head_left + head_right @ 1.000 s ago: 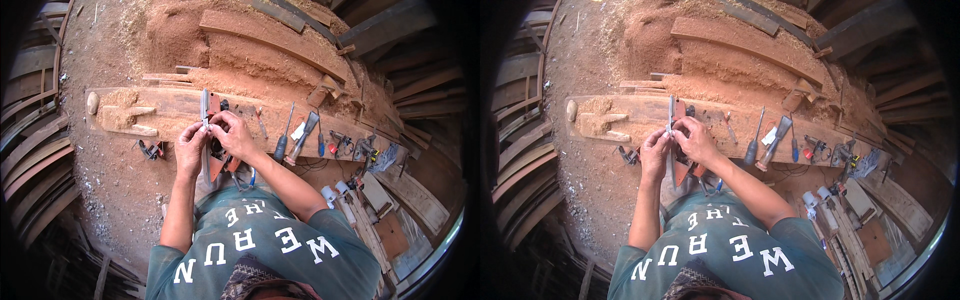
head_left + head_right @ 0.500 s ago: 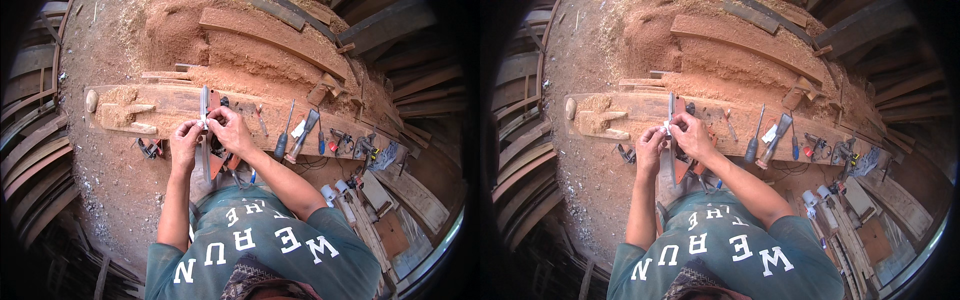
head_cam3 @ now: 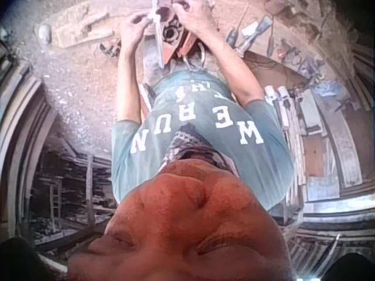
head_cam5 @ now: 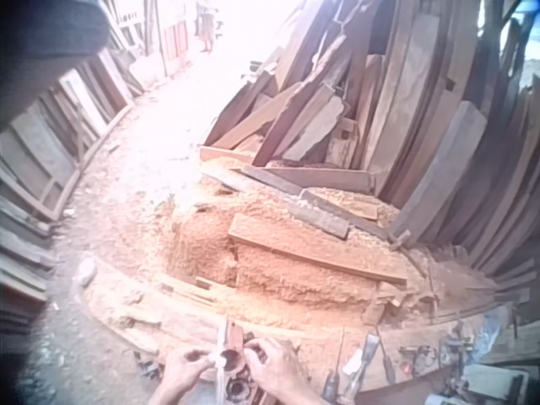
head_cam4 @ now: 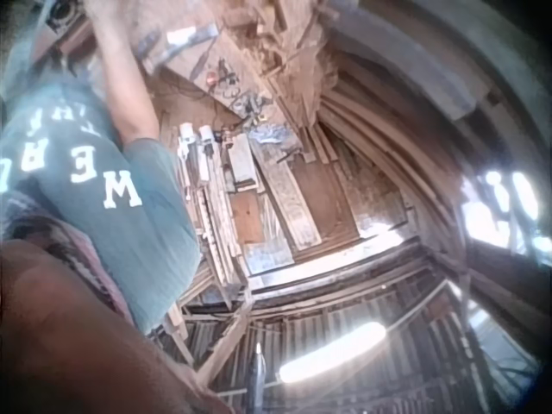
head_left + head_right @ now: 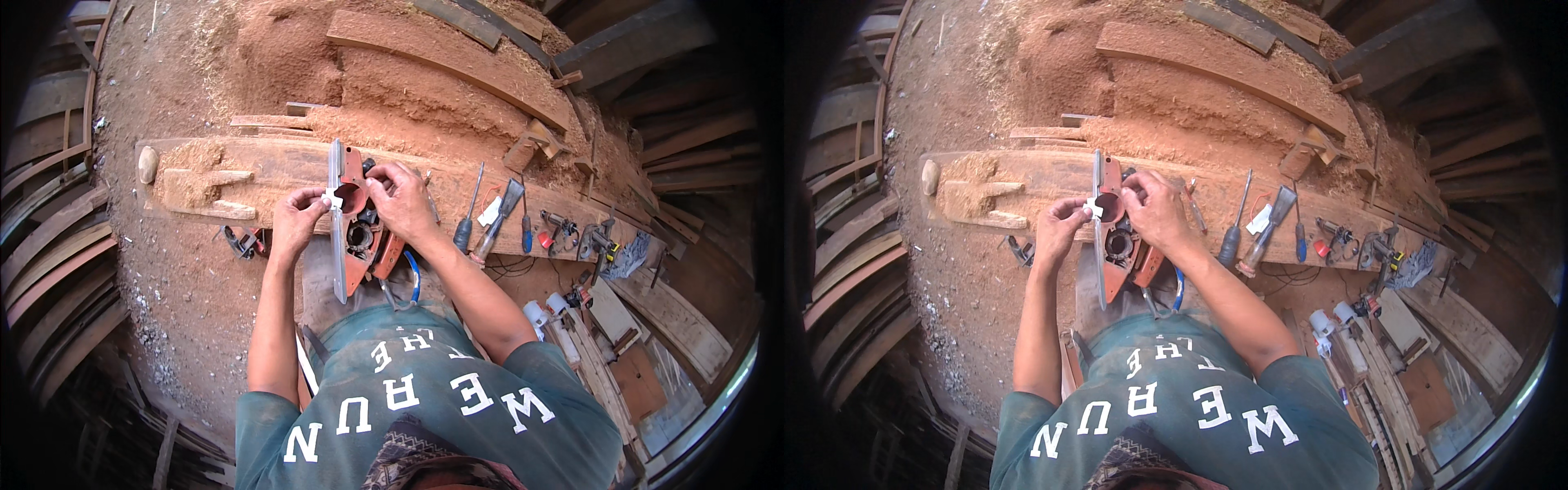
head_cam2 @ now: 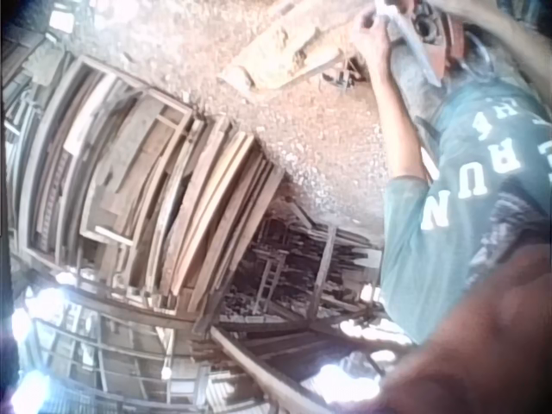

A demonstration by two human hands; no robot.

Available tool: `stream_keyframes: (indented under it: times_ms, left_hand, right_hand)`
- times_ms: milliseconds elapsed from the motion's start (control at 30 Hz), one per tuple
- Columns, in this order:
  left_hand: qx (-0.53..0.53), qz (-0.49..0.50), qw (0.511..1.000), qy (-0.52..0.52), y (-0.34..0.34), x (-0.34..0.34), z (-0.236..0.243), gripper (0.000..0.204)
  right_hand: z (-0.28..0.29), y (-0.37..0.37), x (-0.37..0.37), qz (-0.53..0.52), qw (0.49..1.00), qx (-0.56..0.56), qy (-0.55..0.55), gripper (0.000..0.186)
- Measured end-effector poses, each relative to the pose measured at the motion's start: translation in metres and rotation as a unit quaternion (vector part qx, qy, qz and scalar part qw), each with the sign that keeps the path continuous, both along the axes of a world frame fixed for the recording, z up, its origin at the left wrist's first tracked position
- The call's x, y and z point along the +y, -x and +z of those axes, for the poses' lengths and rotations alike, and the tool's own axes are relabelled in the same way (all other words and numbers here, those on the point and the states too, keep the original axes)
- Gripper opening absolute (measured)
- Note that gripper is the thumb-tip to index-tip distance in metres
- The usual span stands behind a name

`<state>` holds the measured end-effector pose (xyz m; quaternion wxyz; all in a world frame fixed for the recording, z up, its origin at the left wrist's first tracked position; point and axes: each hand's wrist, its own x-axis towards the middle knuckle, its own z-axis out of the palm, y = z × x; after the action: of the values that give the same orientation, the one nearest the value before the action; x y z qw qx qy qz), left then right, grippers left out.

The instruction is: The person disassembles and reassembles components of an electric planer on a wooden workbench, using a screwdriver to adjust screws and a wooden mallet to tap parts into place.

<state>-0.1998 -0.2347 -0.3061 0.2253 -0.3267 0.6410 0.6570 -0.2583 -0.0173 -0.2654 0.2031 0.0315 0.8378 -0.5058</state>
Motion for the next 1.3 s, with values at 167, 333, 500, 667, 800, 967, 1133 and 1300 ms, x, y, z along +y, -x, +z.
stream_keyframes:
  times_ms: [167, 333, 500, 667, 800, 967, 1133, 1300]
  left_hand:
    - [-0.035, -0.117, 0.992, -0.015, 0.010, -0.015, -0.017, 0.019]
    - [-0.021, -0.117, 0.993, 0.011, 0.009, -0.016, -0.031, 0.020]
    - [-0.069, -0.004, 0.998, -0.004, 0.000, 0.000, -0.034, 0.021]
    - [-0.099, -0.055, 0.993, -0.013, 0.004, -0.010, -0.040, 0.015]
    - [-0.123, -0.050, 0.991, -0.025, 0.006, -0.009, -0.041, 0.008]
    - [-0.135, -0.055, 0.989, 0.005, 0.002, -0.004, -0.043, 0.006]
    - [-0.156, -0.069, 0.985, 0.020, 0.005, -0.005, -0.044, 0.005]
    - [-0.147, -0.014, 0.988, -0.039, 0.000, -0.003, -0.040, 0.007]
  right_hand:
    - [-0.029, -0.011, 0.015, 0.050, 0.980, 0.138, -0.137, 0.023]
    - [-0.032, -0.019, 0.001, -0.008, 1.000, 0.022, 0.000, 0.028]
    - [-0.036, -0.018, 0.001, 0.030, 0.999, 0.024, 0.032, 0.028]
    - [-0.038, -0.020, -0.001, 0.019, 0.999, 0.014, 0.029, 0.025]
    - [-0.038, -0.017, -0.001, 0.021, 0.999, 0.007, 0.038, 0.024]
    - [-0.038, -0.014, -0.004, 0.027, 0.999, 0.021, 0.037, 0.023]
    - [-0.038, -0.012, -0.007, 0.038, 0.998, 0.028, 0.033, 0.022]
    - [-0.040, -0.010, -0.006, 0.037, 0.998, 0.019, 0.045, 0.022]
